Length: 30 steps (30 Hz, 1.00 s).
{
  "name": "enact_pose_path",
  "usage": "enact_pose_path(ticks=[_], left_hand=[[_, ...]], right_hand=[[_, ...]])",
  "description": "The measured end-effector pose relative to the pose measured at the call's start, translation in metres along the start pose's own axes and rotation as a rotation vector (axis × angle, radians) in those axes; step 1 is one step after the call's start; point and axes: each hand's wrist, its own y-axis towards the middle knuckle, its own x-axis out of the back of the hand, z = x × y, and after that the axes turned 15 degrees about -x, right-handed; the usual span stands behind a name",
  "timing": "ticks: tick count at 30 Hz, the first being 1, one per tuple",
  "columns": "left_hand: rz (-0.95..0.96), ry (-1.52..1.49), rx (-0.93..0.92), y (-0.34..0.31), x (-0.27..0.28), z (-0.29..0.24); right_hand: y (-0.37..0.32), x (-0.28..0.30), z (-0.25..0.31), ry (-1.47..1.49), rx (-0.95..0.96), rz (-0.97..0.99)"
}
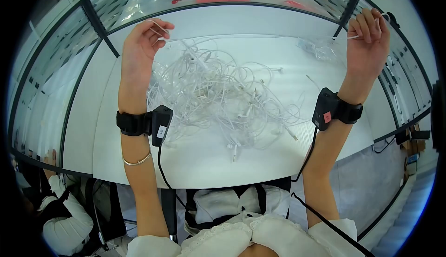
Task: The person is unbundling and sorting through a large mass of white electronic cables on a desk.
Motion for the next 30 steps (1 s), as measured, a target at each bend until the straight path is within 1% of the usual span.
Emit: enact_pose_path(ticks=[3, 4, 7, 9, 10, 12, 14, 17, 18, 21, 23, 24, 25, 27, 28, 30], left_hand=[[0.106, 0.075, -0.056, -0.003, -0.012, 0.002], [0.161, 0.136, -0.04, -0.005, -0.02, 0.001], [0.343, 0.305, -0.011, -0.011, -0.033, 0.007], [0.49, 0.4, -0.021, -0.015, -0.031, 0.022], [0.484, 0.411, 0.05, -0.019, -0.034, 0.025], [0.48, 0.484, 0.042, -0.026, -0.04, 0.035], [0.457, 0.6, 0.048, -0.031, -0.048, 0.039], [0.645, 0.701, -0.018, -0.031, -0.049, 0.044], [0.712, 0.666, -0.033, -0.031, -0.054, 0.039], [0.783, 0.668, -0.12, -0.036, -0.062, 0.042], [0.75, 0.707, -0.133, -0.038, -0.068, 0.046], [0.733, 0.727, -0.138, -0.039, -0.07, 0.048], [0.695, 0.755, -0.254, -0.042, -0.073, 0.048], [0.65, 0.8, -0.316, -0.041, -0.079, 0.043], [0.64, 0.795, -0.297, -0.04, -0.08, 0.039], [0.619, 0.784, -0.26, -0.039, -0.081, 0.031]], right_hand=[[0.0, -0.003, 0.0, -0.04, 0.018, 0.019], [0.0, -0.004, 0.001, -0.058, 0.027, 0.026], [-0.007, -0.018, 0.009, -0.149, 0.166, -0.042], [-0.014, -0.026, 0.019, -0.135, 0.184, 0.006], [-0.017, -0.028, 0.026, -0.14, 0.195, 0.017], [-0.024, -0.028, 0.039, -0.152, 0.209, 0.047], [-0.031, -0.028, 0.049, -0.165, 0.244, 0.015], [-0.036, -0.023, 0.057, -0.162, 0.258, 0.013], [-0.037, -0.019, 0.06, -0.138, 0.247, 0.006], [-0.037, -0.013, 0.063, -0.124, 0.243, 0.002], [-0.036, -0.013, 0.06, -0.108, 0.25, 0.006], [-0.037, -0.011, 0.06, -0.155, 0.274, -0.012], [-0.037, -0.009, 0.06, -0.201, 0.299, -0.03], [-0.035, -0.006, 0.058, -0.347, 0.383, -0.152], [-0.033, 0.001, 0.059, -0.39, 0.374, -0.168], [-0.029, 0.001, 0.05, -0.509, 0.389, -0.349]])
